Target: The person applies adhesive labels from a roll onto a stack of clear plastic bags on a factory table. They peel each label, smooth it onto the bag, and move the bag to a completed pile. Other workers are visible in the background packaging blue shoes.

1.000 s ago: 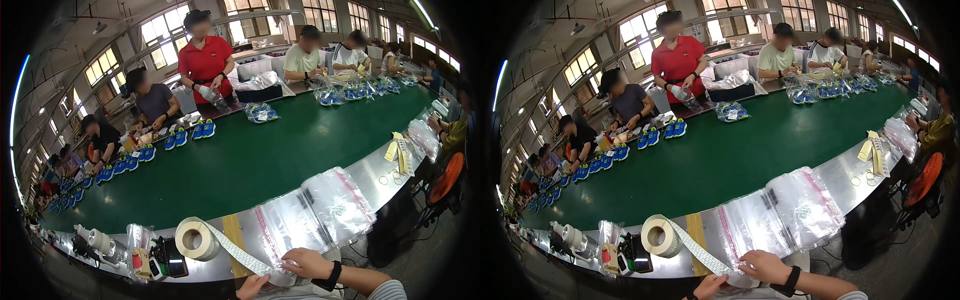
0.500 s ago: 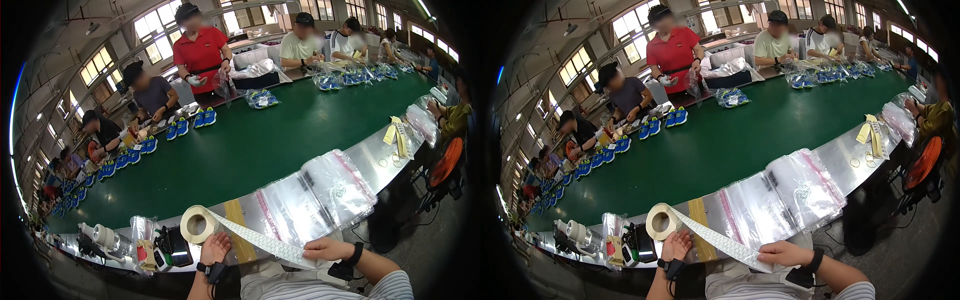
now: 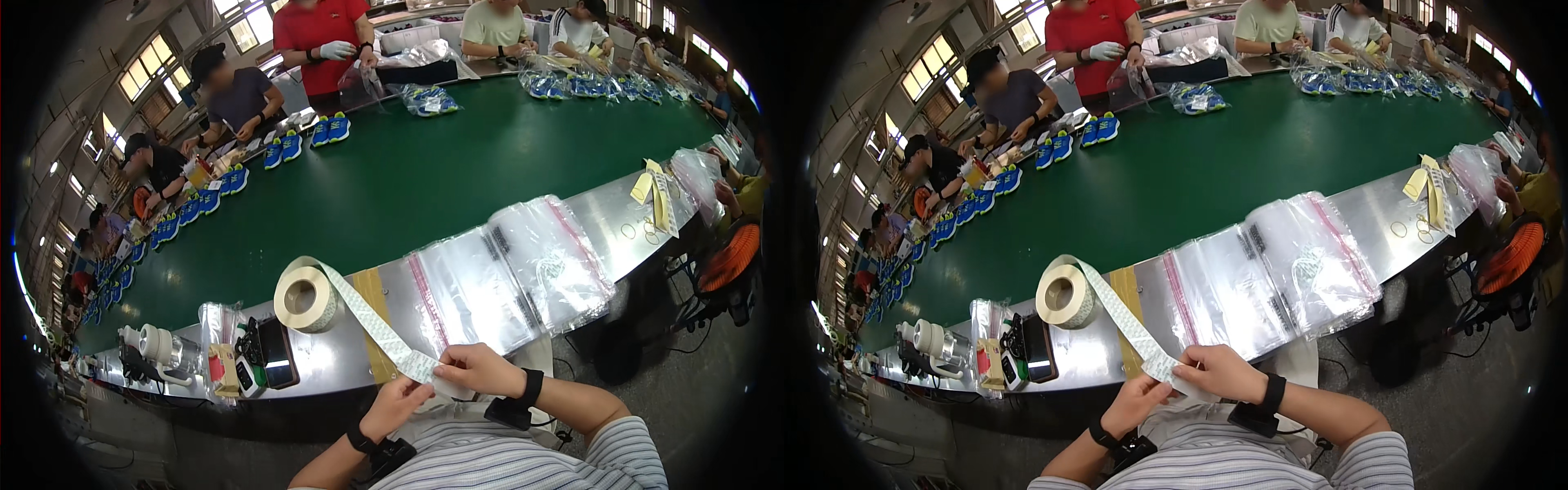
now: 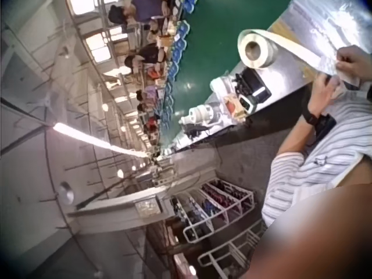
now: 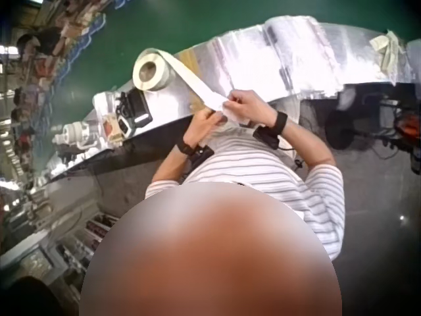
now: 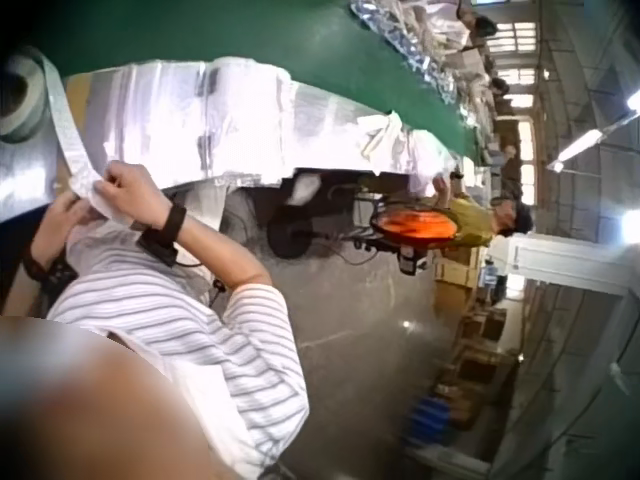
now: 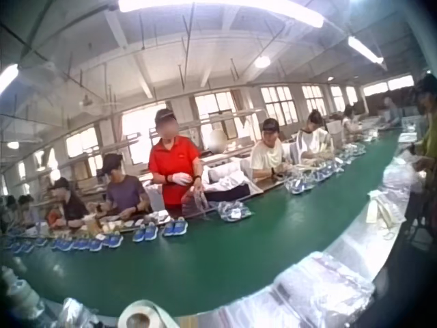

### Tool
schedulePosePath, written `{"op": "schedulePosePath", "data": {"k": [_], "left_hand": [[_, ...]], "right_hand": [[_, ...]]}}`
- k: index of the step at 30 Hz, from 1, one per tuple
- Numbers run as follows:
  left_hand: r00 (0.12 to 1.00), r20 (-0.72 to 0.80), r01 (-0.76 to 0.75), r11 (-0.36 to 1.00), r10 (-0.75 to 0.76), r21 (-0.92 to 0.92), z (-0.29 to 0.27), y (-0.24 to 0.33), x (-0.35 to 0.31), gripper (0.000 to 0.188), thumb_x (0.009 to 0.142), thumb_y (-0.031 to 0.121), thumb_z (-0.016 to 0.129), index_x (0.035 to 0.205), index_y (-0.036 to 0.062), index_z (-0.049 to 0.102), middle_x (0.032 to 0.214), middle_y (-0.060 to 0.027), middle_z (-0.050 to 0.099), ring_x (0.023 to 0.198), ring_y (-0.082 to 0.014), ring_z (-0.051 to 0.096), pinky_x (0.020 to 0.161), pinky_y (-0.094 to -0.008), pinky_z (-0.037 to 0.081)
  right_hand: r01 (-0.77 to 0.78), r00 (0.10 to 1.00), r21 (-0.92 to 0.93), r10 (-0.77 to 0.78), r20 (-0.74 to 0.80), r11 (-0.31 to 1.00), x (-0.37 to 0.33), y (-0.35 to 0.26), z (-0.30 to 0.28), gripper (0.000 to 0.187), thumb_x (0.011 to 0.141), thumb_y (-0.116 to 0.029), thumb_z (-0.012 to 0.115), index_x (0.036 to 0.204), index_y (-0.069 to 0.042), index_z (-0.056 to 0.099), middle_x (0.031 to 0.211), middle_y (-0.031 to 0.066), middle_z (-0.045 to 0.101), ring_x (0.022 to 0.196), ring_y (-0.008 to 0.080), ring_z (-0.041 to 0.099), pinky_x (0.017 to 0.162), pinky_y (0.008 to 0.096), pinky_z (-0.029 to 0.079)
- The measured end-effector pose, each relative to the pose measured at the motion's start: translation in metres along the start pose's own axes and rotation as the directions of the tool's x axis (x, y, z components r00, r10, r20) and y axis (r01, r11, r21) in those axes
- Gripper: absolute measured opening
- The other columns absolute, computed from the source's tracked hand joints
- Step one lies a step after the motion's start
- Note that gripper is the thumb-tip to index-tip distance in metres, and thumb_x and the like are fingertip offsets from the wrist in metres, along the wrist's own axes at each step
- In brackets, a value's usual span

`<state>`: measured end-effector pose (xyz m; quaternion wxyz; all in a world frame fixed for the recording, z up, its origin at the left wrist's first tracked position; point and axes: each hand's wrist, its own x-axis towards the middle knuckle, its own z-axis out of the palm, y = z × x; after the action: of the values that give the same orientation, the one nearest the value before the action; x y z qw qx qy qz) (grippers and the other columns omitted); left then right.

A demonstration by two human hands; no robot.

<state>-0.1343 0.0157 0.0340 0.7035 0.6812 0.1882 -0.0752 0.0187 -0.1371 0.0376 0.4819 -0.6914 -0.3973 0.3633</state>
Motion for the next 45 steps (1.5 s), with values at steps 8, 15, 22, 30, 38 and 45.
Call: {"op": "schedulePosePath", "data": {"k": [8,15,22,30,38,45], "left_hand": [[0.976,-0.217,-0.057,0.939,-0.019,-0.338,0.008,0.007,0.02,0.017,0.097,0.017,0.05,0.102,0.0025,0.058,0.08,-0.0033,0.061,0.067,-0.0086,0.056,0.062,-0.023,0.047],[0.981,-0.195,-0.052,0.928,-0.022,-0.368,0.005,0.008,0.023,0.016,0.097,0.017,0.051,0.1,0.0032,0.058,0.081,-0.0014,0.06,0.062,-0.0068,0.053,0.059,-0.0207,0.046],[0.791,-0.515,-0.176,0.93,0.329,0.324,-0.003,0.009,-0.004,0.016,0.087,0.013,0.066,0.082,0.0022,0.055,0.076,-0.0046,0.06,0.057,-0.0082,0.056,0.053,-0.0208,0.045],[0.861,-0.381,-0.286,0.94,0.337,0.185,0.005,0.007,-0.004,0.014,0.083,0.005,0.069,0.095,0.0003,0.062,0.092,-0.0084,0.062,0.075,-0.0136,0.063,0.066,-0.0256,0.051],[0.834,-0.465,-0.339,0.941,0.298,-0.005,-0.023,0.014,-0.005,0.007,0.091,0.002,0.056,0.09,-0.0018,0.062,0.089,-0.006,0.063,0.08,-0.0076,0.057,0.074,-0.0226,0.047],[0.808,0.134,-0.533,0.616,0.573,0.58,-0.005,0.033,0.047,0.042,0.091,0.028,0.056,0.121,-0.0015,0.057,0.119,-0.0178,0.06,0.116,-0.0315,0.053,0.097,-0.041,0.04]], "right_hand": [[-0.146,0.983,0.503,0.068,0.17,0.852,0.0,0.004,-0.018,0.016,0.094,-0.016,0.056,0.1,-0.002,0.06,0.087,-0.0023,0.059,0.079,0.0049,0.052,0.071,0.0218,0.045],[-0.144,0.975,0.448,0.048,0.219,0.882,0.002,0.007,-0.015,0.013,0.094,-0.01,0.055,0.101,-0.001,0.059,0.09,-0.0017,0.059,0.081,0.004,0.053,0.072,0.0212,0.045],[0.029,0.999,0.035,-0.029,0.023,0.999,0.012,0.002,0.001,0.008,0.089,-0.009,0.06,0.091,-0.002,0.062,0.076,0.0039,0.059,0.064,0.0112,0.054,0.061,0.0257,0.044],[0.237,0.971,-0.071,-0.238,-0.005,0.969,0.02,-0.005,0.021,0.012,0.084,-0.017,0.068,0.086,-0.007,0.064,0.077,0.0081,0.058,0.066,0.0224,0.059,0.058,0.0306,0.045],[0.175,0.983,-0.258,-0.152,0.108,0.95,-0.006,0.013,0.007,0.014,0.087,-0.022,0.063,0.087,-0.007,0.063,0.082,0.0087,0.06,0.071,0.0277,0.061,0.062,0.0362,0.047],[-0.108,0.928,-0.47,-0.08,-0.363,0.876,0.018,0.027,-0.031,0.021,0.084,-0.024,0.068,0.084,-0.004,0.062,0.075,0.0104,0.06,0.066,0.0238,0.061,0.06,0.035,0.047]]}}
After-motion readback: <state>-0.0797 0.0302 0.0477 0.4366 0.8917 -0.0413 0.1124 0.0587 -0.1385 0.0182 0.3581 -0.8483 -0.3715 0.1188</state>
